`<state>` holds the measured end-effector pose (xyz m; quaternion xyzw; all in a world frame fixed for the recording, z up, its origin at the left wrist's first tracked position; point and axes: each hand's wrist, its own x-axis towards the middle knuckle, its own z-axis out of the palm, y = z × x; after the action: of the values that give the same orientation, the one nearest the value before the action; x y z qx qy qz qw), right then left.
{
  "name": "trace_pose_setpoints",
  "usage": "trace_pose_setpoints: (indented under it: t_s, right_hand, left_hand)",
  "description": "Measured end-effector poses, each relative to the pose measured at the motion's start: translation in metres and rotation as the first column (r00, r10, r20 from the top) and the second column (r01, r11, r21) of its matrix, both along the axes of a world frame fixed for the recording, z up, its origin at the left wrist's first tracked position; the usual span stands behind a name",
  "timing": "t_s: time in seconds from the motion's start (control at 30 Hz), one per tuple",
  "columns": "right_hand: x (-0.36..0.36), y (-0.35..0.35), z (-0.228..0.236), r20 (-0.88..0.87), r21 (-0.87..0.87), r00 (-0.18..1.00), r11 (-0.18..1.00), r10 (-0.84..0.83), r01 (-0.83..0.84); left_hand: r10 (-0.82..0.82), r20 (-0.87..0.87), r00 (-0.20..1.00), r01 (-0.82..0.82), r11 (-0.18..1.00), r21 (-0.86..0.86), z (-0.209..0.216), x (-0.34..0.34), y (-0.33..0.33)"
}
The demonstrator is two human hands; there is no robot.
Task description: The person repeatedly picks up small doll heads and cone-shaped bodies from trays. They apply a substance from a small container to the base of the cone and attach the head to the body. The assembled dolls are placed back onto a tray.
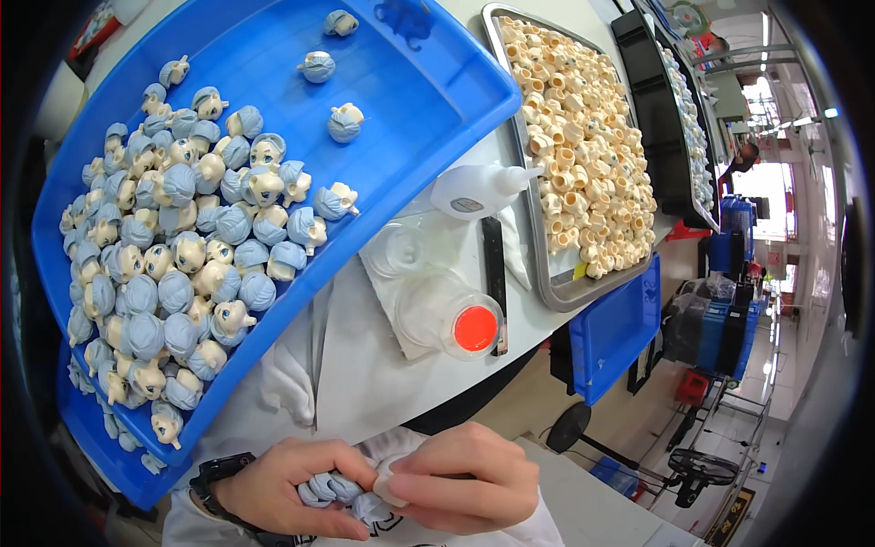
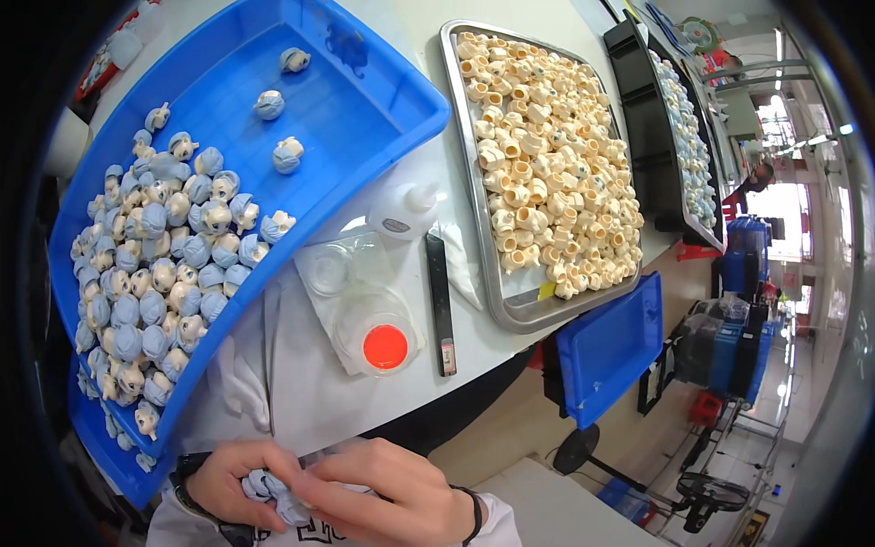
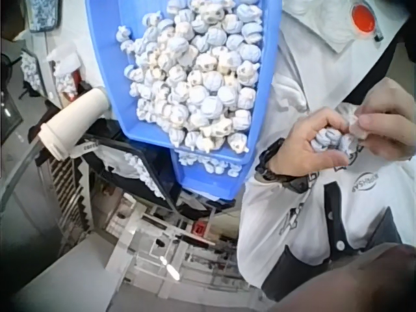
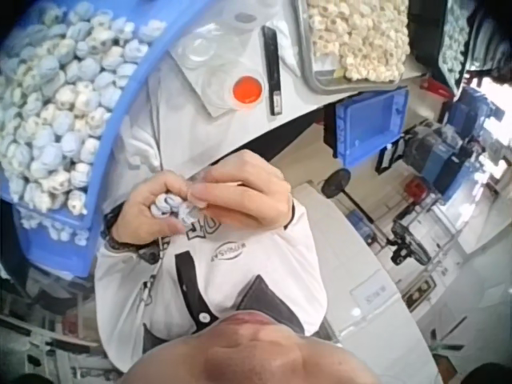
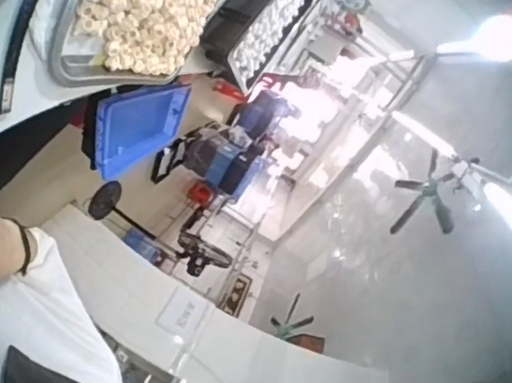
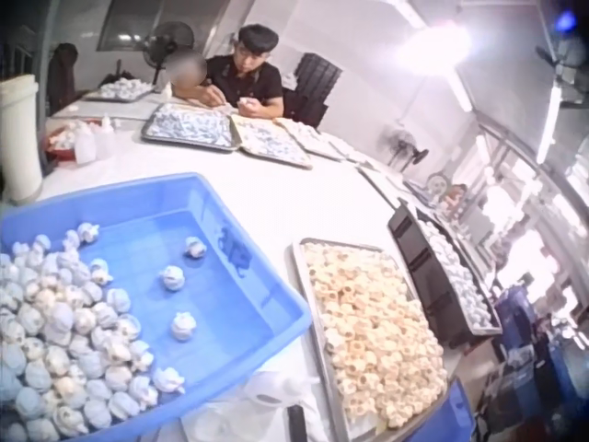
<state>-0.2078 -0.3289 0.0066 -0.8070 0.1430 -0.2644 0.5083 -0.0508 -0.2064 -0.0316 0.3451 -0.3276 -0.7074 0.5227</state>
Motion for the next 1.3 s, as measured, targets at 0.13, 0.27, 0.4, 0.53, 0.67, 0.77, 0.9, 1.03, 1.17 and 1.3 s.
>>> trace_pose_setpoints:
  t_s: [0.13, 0.27, 0.4, 0.53, 0.67, 0.77, 0.9, 1.03, 1.17, 1.3]
  right_hand:
    - [0.006, -0.002, -0.003, 0.037, 0.005, 0.999, 1.0, 0.009, -0.009]
    - [0.008, -0.004, -0.003, 0.024, 0.045, 0.999, 0.998, 0.039, -0.04]
    - [-0.008, -0.019, 0.0, 0.105, -0.081, 0.992, 0.995, 0.064, -0.056]
    - [-0.008, -0.049, 0.013, 0.06, -0.318, 0.984, 0.931, -0.166, 0.177]
    - [0.007, -0.056, 0.021, -0.11, -0.474, 0.928, 0.839, -0.357, 0.267]
    - [0.015, -0.055, 0.017, -0.174, -0.552, 0.888, 0.789, -0.426, 0.271]
    - [0.021, -0.053, 0.015, -0.22, -0.593, 0.854, 0.76, -0.471, 0.266]
    - [0.022, -0.053, 0.014, -0.247, -0.591, 0.85, 0.767, -0.466, 0.249]
    - [0.025, -0.051, 0.016, -0.256, -0.572, 0.851, 0.781, -0.459, 0.249]
    - [0.021, -0.051, 0.016, -0.25, -0.603, 0.862, 0.767, -0.442, 0.218]
  left_hand:
    - [-0.018, -0.011, 1.0, 0.019, 0.999, 0.026, -0.001, 0.003, 0.002]
    - [-0.012, -0.011, 1.0, 0.012, 0.999, 0.035, 0.003, 0.003, 0.002]
    - [-0.039, -0.016, 0.999, 0.039, 0.999, 0.018, 0.008, 0.005, -0.002]
    - [0.04, -0.103, 0.994, -0.03, 0.995, 0.094, 0.005, 0.004, 0.002]
    - [0.079, -0.077, 0.994, -0.067, 0.985, 0.157, 0.004, 0.003, 0.005]
    - [0.1, -0.079, 0.992, -0.088, 0.985, 0.146, 0.003, 0.001, 0.003]
    - [0.13, -0.113, 0.985, -0.11, 0.98, 0.165, 0.003, 0.0, 0.005]
    - [0.13, -0.106, 0.986, -0.111, 0.98, 0.165, 0.002, 0.0, 0.005]
    - [0.159, -0.158, 0.975, -0.13, 0.975, 0.181, 0.0, -0.003, 0.009]
    - [0.153, -0.126, 0.98, -0.128, 0.974, 0.186, 0.002, -0.003, 0.007]
